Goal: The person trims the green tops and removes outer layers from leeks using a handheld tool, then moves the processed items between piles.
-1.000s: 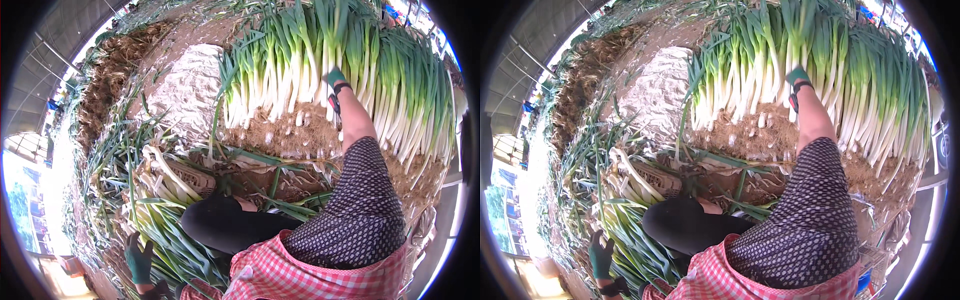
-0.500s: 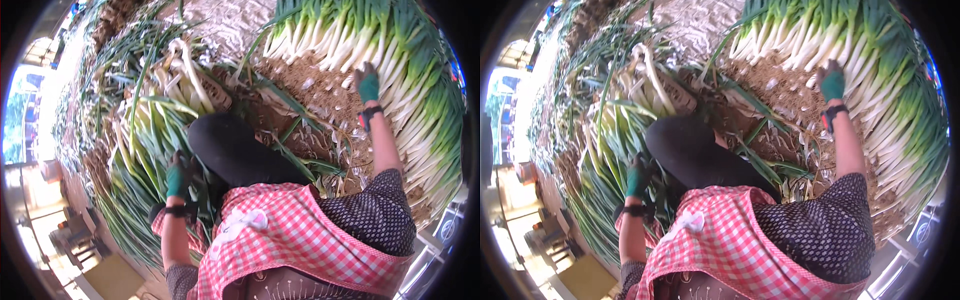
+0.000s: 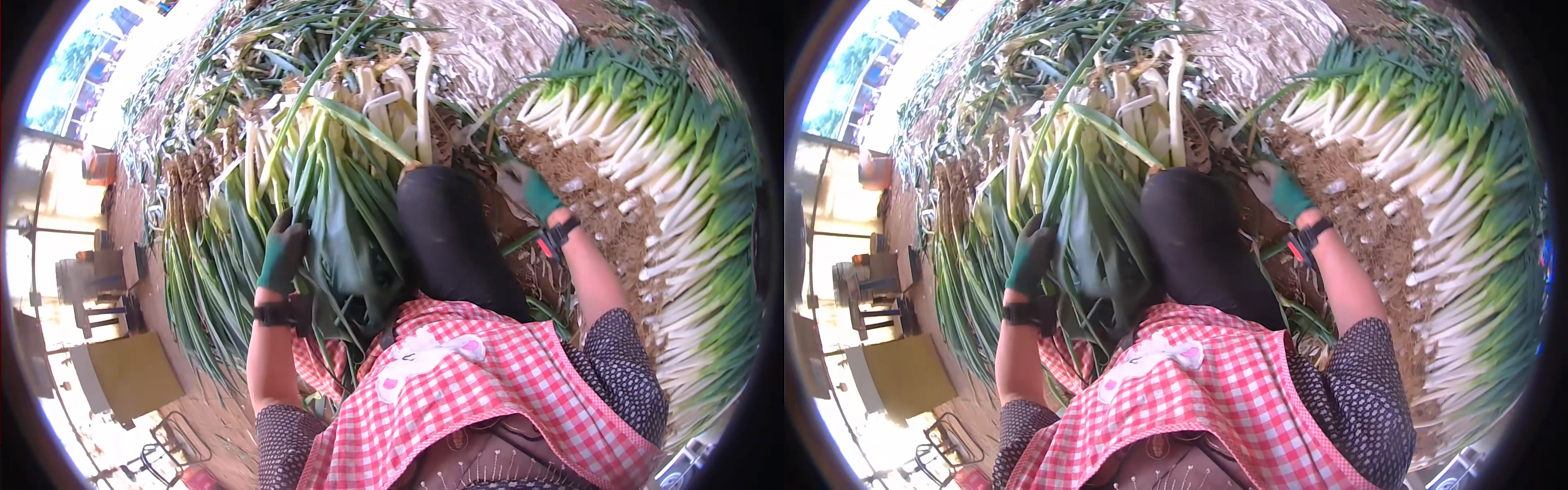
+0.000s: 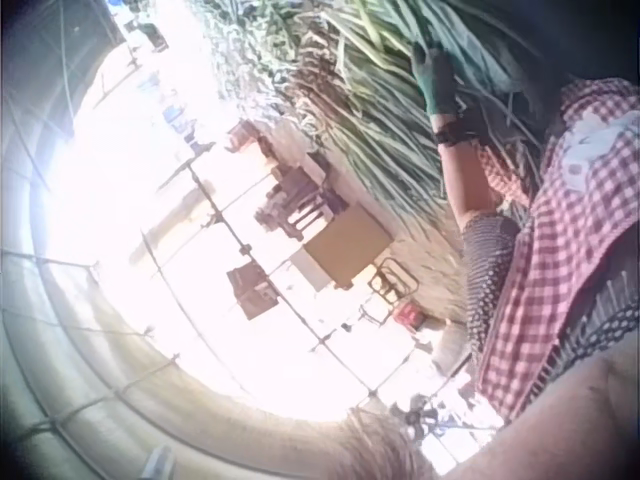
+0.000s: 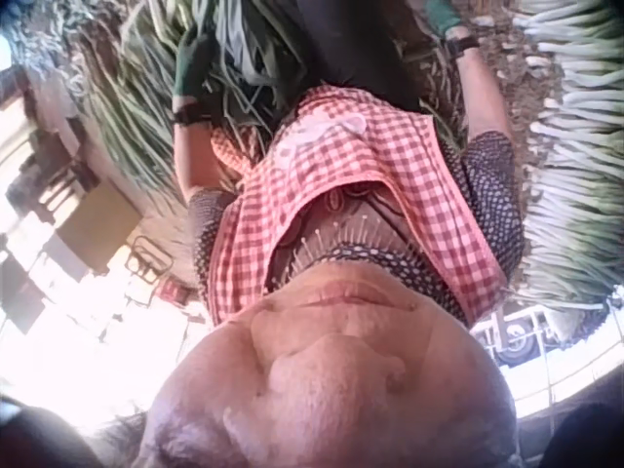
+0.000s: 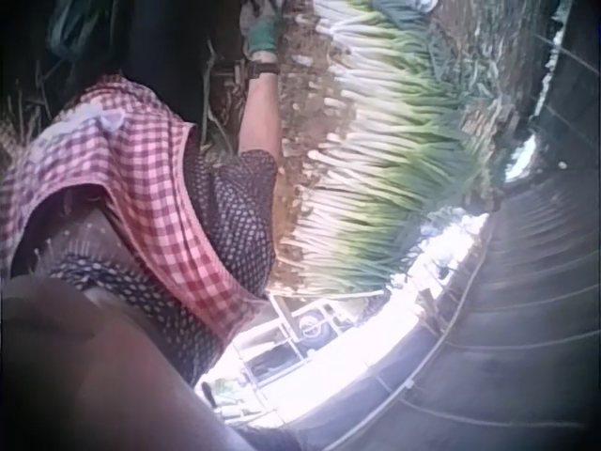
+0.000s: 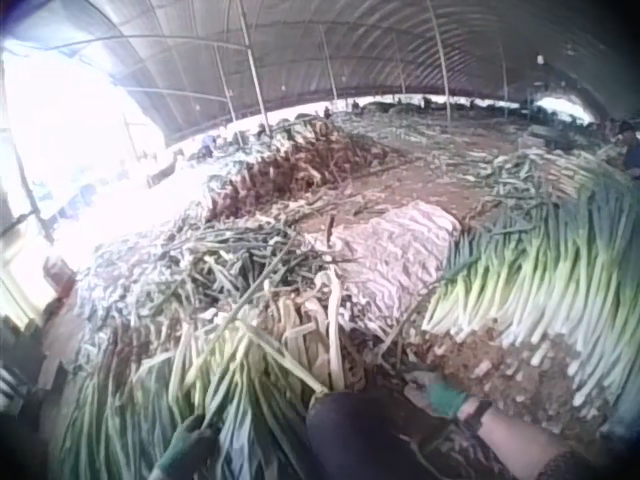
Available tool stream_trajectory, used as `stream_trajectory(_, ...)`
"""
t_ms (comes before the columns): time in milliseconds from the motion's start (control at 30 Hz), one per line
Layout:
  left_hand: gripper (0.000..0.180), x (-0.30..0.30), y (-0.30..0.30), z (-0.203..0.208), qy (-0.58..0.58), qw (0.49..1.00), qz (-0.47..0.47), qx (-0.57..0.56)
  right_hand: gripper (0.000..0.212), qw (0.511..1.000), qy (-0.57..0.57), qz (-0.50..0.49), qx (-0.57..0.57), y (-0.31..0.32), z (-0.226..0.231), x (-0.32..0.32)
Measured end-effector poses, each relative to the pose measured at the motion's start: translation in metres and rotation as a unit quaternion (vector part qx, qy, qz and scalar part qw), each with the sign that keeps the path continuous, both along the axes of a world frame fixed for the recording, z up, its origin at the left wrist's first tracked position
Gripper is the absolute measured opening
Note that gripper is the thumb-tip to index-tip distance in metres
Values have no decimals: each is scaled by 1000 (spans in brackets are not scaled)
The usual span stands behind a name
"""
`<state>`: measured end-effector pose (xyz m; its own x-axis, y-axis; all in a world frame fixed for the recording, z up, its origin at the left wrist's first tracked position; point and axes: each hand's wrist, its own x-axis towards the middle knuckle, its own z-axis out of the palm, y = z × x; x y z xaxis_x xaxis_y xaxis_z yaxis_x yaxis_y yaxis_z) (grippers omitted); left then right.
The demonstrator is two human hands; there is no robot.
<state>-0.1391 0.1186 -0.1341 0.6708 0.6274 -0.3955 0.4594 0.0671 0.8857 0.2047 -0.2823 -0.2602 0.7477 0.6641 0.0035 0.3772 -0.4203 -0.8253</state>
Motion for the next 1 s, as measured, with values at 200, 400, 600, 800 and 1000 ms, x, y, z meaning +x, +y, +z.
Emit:
stream_trajectory(200,44,-47,1,13,112,979,-147,83,46,990,10,137,-33,242,69,0)
stream_trajectory(400,44,19,29,27,294,844,-284,347,75,958,-33,216,-183,390,30,-12)
stream_trajectory(600,53,133,49,-31,178,881,-128,421,46,985,13,138,-106,425,18,7)
stream_trajectory(800,56,138,70,-83,257,901,-73,343,25,929,278,54,238,403,96,24)
stream_trajectory(1000,17,60,147,-70,2,868,-201,455,38,922,291,161,198,408,72,24)
